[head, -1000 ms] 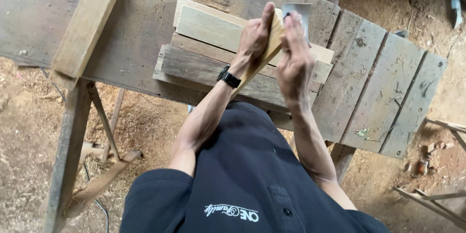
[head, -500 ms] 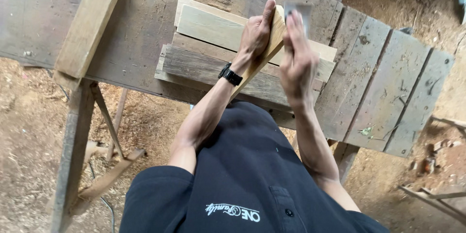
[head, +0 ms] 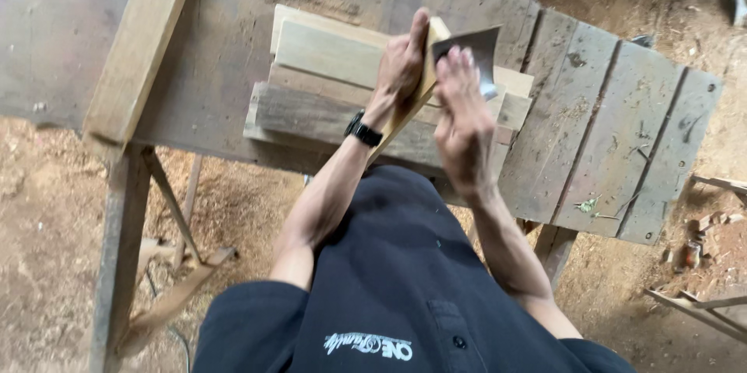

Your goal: The person sands the edges and surfaces of a piece of wood with sandpaper by hand, turning the wood over to reach different sides.

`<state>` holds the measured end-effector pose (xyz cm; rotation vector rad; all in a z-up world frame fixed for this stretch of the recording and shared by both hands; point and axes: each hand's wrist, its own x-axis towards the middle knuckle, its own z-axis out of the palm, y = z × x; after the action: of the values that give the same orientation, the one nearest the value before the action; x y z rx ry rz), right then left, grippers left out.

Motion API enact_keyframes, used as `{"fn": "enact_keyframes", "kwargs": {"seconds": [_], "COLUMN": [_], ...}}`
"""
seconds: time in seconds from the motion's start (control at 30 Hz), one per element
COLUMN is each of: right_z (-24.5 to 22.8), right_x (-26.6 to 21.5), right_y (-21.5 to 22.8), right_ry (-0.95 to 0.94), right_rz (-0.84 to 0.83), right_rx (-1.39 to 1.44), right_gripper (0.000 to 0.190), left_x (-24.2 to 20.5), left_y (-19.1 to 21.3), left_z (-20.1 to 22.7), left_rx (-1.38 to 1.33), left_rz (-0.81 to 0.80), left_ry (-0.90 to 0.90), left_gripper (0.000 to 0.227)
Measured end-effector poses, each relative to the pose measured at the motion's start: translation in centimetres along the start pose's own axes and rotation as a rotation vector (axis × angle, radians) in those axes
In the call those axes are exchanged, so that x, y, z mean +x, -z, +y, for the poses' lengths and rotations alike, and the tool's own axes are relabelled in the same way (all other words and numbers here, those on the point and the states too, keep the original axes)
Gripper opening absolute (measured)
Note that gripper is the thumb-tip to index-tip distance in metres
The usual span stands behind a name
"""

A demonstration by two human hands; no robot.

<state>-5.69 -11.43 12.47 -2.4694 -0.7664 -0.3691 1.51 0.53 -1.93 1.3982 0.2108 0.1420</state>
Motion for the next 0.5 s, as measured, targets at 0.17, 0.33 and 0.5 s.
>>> {"fn": "enact_keyframes", "kwargs": {"seconds": [0.17,0.33,0.5], "right_z": [-0.1,1.0,1.2], "right_x": [1.5,1.5,1.3], "right_y": [-0.9,-0.6,-0.7], "right_ry": [-0.064,-0.014,-0.050], "right_rz": [0.000,0.011,0.025], "right_rx": [0.028,-0.035,-0.041], "right_gripper": [0.041,0.038,0.034], "left_x": [-0.6,-0.8,-1.6], "left_y": [0.0,0.0,-1.1], "left_z": [1.0,1.7,1.7], "left_rx": [-0.106,-0.047,0.009], "left_rz": [-0.043,-0.026,-0.041], "left_ry": [0.085,0.041,-0.025], "left_gripper": [0.072,0.075,0.077]}}
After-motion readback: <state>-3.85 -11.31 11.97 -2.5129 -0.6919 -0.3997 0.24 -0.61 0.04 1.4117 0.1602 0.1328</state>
